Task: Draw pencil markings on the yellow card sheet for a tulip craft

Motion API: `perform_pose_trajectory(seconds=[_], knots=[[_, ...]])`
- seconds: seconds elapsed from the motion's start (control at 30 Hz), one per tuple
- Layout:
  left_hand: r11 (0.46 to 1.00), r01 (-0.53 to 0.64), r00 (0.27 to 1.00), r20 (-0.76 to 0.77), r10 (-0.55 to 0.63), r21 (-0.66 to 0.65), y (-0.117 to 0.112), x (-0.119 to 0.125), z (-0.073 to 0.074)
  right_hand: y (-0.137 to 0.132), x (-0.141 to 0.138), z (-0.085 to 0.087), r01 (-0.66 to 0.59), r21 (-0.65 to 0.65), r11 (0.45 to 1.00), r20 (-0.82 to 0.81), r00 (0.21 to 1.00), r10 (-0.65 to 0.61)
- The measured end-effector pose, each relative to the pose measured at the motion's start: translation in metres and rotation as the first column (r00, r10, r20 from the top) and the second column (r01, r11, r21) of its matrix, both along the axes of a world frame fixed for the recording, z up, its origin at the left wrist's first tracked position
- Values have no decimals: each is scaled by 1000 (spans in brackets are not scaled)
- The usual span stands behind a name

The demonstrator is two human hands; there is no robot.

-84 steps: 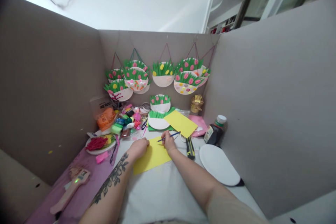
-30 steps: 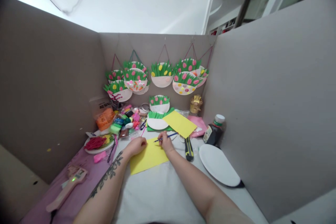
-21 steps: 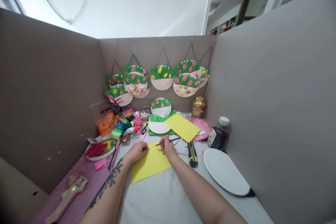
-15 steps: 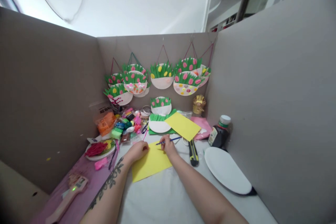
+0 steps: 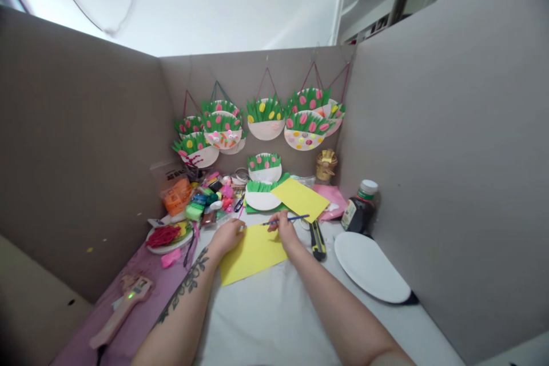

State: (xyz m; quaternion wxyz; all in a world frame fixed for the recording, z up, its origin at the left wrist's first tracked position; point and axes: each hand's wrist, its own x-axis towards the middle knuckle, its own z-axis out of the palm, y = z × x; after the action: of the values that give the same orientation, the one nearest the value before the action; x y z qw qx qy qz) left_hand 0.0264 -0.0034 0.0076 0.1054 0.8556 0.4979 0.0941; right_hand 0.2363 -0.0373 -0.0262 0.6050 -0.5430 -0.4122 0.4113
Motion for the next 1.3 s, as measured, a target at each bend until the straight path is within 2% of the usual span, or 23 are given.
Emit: perform_pose_trajectory(seconds=[0.1,0.2,0.27,0.47,0.6,0.73,1.07,1.3], knots=[[1000,-10,1000,-3,10,1,2,-1,-4,-1,1,2,-123,-13,992,-30,992,122],[1000,-6,1000,-7,6,4,4,-3,-5,-3,0,5,-178,-5,984,-89,980,177],[1000,1,1000,-7,-1,8,5,-3,-4,-4,-1,6,-193,24,981,-65,979,194],[997,69,997,40,-71,27,4,-1,-2,-9,-6,12,-98,151,984,180,981,70],[983,184,979,84,-184,3,4,3,-2,-11,-17,12,-143,108,984,274,956,108],[969,245,963,117,-243,-3,5,5,-6,-9,-26,11,-103,96,990,351,934,64],[970,242,959,156,-236,-20,13,4,-15,-4,-28,0,-31,98,995,477,879,-19],[974,225,962,167,-217,-33,14,5,-19,-5,-28,0,-25,99,995,519,854,-30]])
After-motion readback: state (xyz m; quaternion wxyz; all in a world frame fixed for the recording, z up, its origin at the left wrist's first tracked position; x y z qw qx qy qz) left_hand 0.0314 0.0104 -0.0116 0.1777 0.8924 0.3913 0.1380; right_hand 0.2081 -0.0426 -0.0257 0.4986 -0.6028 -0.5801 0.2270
